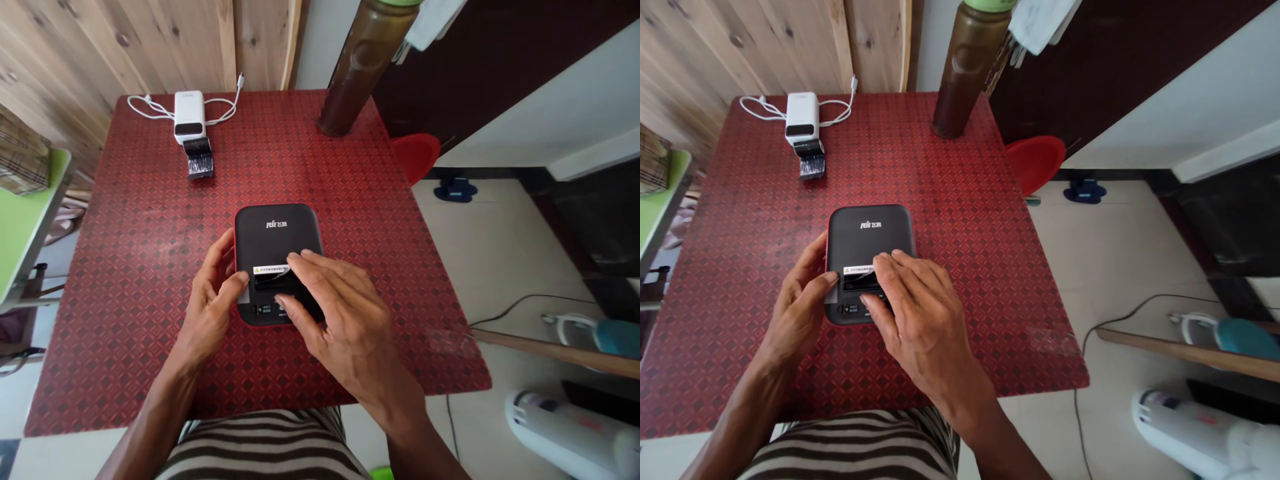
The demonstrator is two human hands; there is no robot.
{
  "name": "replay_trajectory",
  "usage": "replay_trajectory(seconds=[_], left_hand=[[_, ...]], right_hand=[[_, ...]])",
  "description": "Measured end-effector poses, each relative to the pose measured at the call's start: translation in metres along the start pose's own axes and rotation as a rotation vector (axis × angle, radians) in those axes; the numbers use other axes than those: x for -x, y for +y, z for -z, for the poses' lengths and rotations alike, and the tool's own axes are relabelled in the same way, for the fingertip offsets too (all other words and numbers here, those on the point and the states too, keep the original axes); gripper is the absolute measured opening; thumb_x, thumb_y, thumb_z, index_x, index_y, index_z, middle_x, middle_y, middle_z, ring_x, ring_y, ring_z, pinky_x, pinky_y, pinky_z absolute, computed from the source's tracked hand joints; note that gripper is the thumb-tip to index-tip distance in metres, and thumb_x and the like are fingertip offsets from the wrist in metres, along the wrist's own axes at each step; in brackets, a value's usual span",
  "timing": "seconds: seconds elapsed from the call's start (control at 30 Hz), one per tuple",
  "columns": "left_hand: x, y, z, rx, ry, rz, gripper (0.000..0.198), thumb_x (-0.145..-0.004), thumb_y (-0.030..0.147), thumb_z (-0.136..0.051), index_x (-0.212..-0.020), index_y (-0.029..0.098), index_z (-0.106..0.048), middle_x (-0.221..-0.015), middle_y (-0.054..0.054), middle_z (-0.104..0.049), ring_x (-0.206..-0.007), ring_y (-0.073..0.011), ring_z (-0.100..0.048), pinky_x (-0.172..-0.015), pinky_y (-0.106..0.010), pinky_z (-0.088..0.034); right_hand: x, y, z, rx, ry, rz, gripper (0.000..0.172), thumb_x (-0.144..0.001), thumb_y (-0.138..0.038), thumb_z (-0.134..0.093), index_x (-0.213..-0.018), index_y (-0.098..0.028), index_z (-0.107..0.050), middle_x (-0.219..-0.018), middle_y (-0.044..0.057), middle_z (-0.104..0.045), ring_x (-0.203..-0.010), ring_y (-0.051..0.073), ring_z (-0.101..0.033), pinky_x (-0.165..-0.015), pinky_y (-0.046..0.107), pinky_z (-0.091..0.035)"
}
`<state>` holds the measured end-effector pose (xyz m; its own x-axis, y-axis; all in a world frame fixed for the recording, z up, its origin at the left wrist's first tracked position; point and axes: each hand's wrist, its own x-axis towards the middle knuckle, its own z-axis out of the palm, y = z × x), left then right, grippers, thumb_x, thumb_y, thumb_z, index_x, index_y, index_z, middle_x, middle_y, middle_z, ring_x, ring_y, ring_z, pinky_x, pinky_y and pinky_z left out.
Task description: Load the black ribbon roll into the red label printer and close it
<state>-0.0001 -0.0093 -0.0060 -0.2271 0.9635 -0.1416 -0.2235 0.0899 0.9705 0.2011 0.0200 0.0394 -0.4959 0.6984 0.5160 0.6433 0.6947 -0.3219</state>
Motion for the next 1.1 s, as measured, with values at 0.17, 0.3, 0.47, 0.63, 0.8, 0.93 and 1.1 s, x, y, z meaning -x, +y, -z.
replay_trajectory(seconds=[0.17, 0.3, 0.47, 0.63, 0.8, 0.93, 1.1], left_hand=[[0.004, -0.003, 0.007, -0.034, -0.003, -0.001, 0.058, -0.102, 0.042, -0.083, -0.157, 0.035, -0.070, -0.170, -0.006, -0.069, -0.159, -0.0358, -0.063, -0.135, -0.057, -0.049], [0.017, -0.004, 0.013, -0.026, -0.014, 0.055, 0.057, -0.106, 0.042, -0.082, -0.161, 0.035, -0.069, -0.171, -0.006, -0.068, -0.160, -0.0361, -0.063, -0.133, -0.057, -0.051], [0.025, 0.001, 0.014, -0.017, -0.007, 0.104, 0.059, -0.102, 0.043, -0.084, -0.159, 0.034, -0.071, -0.167, -0.007, -0.071, -0.152, -0.0372, -0.068, -0.123, -0.056, -0.059], [0.022, 0.007, 0.012, -0.026, 0.026, 0.119, 0.056, -0.098, 0.042, -0.087, -0.153, 0.033, -0.074, -0.161, -0.007, -0.074, -0.146, -0.0360, -0.070, -0.121, -0.054, -0.059], [0.023, 0.005, 0.015, -0.073, -0.013, 0.098, 0.057, -0.104, 0.043, -0.084, -0.158, 0.034, -0.069, -0.160, -0.007, -0.075, -0.136, -0.0335, -0.076, -0.110, -0.048, -0.065], [0.024, 0.003, 0.017, -0.108, -0.053, 0.051, 0.055, -0.106, 0.042, -0.081, -0.159, 0.035, -0.068, -0.164, -0.007, -0.071, -0.140, -0.0331, -0.075, -0.107, -0.045, -0.066], [0.024, 0.006, 0.010, -0.111, -0.006, 0.068, 0.053, -0.107, 0.040, -0.077, -0.158, 0.035, -0.068, -0.163, -0.007, -0.072, -0.146, -0.0334, -0.071, -0.112, -0.047, -0.064]], right_hand=[[0.011, 0.006, -0.003, -0.107, -0.004, -0.018, 0.033, -0.116, -0.023, -0.068, -0.146, -0.009, -0.068, -0.137, 0.019, -0.087, -0.135, 0.029, -0.082, -0.117, 0.045, -0.065], [0.025, 0.011, -0.001, -0.211, 0.054, -0.117, 0.035, -0.113, -0.019, -0.072, -0.148, -0.014, -0.069, -0.139, 0.017, -0.085, -0.136, 0.027, -0.080, -0.118, 0.045, -0.066], [0.039, 0.014, 0.001, -0.202, 0.192, -0.256, 0.034, -0.110, -0.017, -0.075, -0.143, -0.022, -0.073, -0.128, 0.012, -0.087, -0.117, 0.025, -0.085, -0.105, 0.045, -0.071], [0.041, 0.015, 0.001, -0.191, 0.222, -0.273, 0.034, -0.108, -0.016, -0.076, -0.142, -0.023, -0.073, -0.124, 0.010, -0.089, -0.109, 0.025, -0.087, -0.098, 0.043, -0.074], [0.040, 0.015, 0.000, -0.186, 0.223, -0.295, 0.032, -0.109, -0.016, -0.076, -0.140, -0.024, -0.074, -0.122, 0.009, -0.089, -0.104, 0.025, -0.088, -0.094, 0.042, -0.075], [0.041, 0.015, -0.001, -0.168, 0.243, -0.312, 0.033, -0.109, -0.015, -0.075, -0.140, -0.025, -0.075, -0.121, 0.009, -0.090, -0.102, 0.027, -0.089, -0.090, 0.043, -0.076], [0.041, 0.019, -0.004, -0.166, 0.277, -0.352, 0.033, -0.108, -0.015, -0.074, -0.139, -0.028, -0.076, -0.119, 0.008, -0.091, -0.100, 0.027, -0.089, -0.089, 0.044, -0.076]])
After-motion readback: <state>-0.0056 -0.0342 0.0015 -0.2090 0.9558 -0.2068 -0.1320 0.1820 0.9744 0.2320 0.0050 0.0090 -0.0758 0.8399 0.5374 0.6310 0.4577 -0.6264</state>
